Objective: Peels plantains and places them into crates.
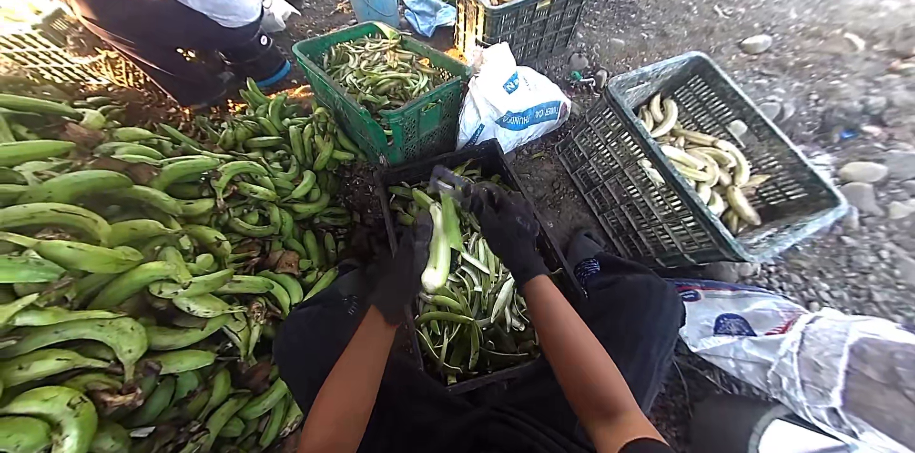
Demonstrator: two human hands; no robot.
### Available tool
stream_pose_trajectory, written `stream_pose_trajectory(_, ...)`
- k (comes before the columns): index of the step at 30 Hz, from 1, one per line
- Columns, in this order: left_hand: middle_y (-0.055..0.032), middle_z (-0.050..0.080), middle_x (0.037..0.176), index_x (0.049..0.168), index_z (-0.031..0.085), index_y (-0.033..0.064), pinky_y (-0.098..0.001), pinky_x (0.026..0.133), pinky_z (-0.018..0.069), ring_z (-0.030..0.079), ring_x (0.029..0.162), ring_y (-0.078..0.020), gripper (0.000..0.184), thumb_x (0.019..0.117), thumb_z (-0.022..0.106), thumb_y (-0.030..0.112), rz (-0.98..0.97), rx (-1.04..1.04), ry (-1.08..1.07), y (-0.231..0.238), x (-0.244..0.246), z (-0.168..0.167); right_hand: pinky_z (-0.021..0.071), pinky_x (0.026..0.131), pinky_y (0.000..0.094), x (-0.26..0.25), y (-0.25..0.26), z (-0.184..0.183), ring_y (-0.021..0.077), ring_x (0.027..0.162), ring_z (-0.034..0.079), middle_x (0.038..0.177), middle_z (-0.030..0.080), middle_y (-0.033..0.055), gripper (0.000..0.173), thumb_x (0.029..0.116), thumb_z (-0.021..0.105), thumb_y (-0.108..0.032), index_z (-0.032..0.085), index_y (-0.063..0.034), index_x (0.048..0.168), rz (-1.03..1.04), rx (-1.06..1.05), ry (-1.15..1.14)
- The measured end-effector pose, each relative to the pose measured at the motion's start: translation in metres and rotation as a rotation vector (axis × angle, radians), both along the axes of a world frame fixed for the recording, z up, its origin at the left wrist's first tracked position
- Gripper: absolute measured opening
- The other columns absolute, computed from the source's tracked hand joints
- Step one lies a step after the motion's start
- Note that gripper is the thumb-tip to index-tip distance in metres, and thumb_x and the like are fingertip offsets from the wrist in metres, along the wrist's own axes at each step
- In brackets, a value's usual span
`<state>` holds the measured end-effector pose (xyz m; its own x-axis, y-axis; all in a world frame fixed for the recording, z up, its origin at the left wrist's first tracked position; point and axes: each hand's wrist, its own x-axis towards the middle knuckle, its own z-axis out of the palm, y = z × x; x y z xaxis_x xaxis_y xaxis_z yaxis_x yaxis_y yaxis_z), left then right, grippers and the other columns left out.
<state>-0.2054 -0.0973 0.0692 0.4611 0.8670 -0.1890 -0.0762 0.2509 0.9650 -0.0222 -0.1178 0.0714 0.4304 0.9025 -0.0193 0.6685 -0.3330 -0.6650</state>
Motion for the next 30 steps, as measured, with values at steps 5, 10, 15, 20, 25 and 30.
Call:
stream_pose_trajectory(5, -0.0079, 0.069, 0.088, 0.145, 0.042, 0.0088, -0.0346, 0.063, 0.0614, 0.069, 0.069, -0.0179, 0.062, 0.1083, 0.012, 0.049, 0.190, 0.005, -0.179, 0.008, -0.002, -0.001, 0.0471, 0.086, 0.0650, 0.009, -0.005, 0.005, 0.0383, 0.105, 0.063, 0.109, 0.068, 0.0173, 0.052, 0.1048, 0.041, -0.056, 0.067, -0.0174, 0.128, 0.087, 0.039, 0.143)
stream_pose_trajectory(10, -0.0066, 0.056, 0.129, 0.154, 0.029, 0.0118, -0.0357, 0.094, 0.0540, 0.060, 0.109, -0.0122, 0.049, 0.1104, 0.026, 0.034, 0.852, 0.339, -0.211, 0.021, 0.004, -0.014, 0.0459, 0.097, 0.0614, -0.039, -0.037, -0.017, 0.0385, 0.120, 0.060, 0.125, 0.067, 0.0177, 0.058, 0.1005, 0.040, -0.059, 0.065, -0.0226, 0.139, 0.158, -0.060, 0.123)
stream_pose_trajectory(15, -0.0089, 0.055, 0.133, 0.155, 0.026, 0.0059, -0.0327, 0.098, 0.0502, 0.057, 0.116, -0.0113, 0.054, 0.1105, 0.023, 0.035, 1.008, 0.409, -0.073, 0.018, 0.004, -0.007, 0.0468, 0.087, 0.0651, -0.060, -0.050, -0.030, 0.0489, 0.110, 0.061, 0.115, 0.068, 0.0271, 0.055, 0.0949, 0.050, -0.053, 0.072, -0.0161, 0.129, 0.091, 0.256, 0.053)
stream_pose_trajectory(20, -0.0074, 0.060, 0.136, 0.154, 0.037, 0.0099, -0.0361, 0.096, 0.0535, 0.062, 0.113, -0.0149, 0.067, 0.1082, 0.012, 0.052, 0.256, 0.315, -0.111, 0.027, -0.002, -0.004, 0.0481, 0.087, 0.0623, -0.031, -0.028, -0.011, 0.0394, 0.107, 0.065, 0.110, 0.072, 0.0167, 0.052, 0.0989, 0.044, -0.058, 0.071, -0.0264, 0.131, 0.074, 0.143, 0.085)
stream_pose_trajectory(25, -0.0087, 0.061, 0.131, 0.145, 0.050, 0.0072, -0.0295, 0.098, 0.0494, 0.059, 0.113, -0.0090, 0.053, 0.1123, 0.020, 0.036, 0.167, 0.262, 0.182, 0.021, -0.005, 0.008, 0.0436, 0.084, 0.0677, -0.020, -0.029, -0.013, 0.0489, 0.111, 0.059, 0.119, 0.066, 0.0246, 0.053, 0.0929, 0.055, -0.055, 0.069, -0.0254, 0.135, 0.048, 0.232, -0.080)
stream_pose_trajectory(30, -0.0161, 0.063, 0.122, 0.142, 0.047, -0.0035, -0.0328, 0.099, 0.0509, 0.062, 0.110, -0.0137, 0.052, 0.1095, 0.031, 0.035, -0.286, 0.214, 0.382, 0.007, -0.007, 0.016, 0.0428, 0.093, 0.0678, -0.001, -0.018, -0.004, 0.0422, 0.121, 0.059, 0.126, 0.068, 0.0177, 0.050, 0.1042, 0.042, -0.056, 0.068, -0.0256, 0.135, 0.116, -0.067, 0.073)
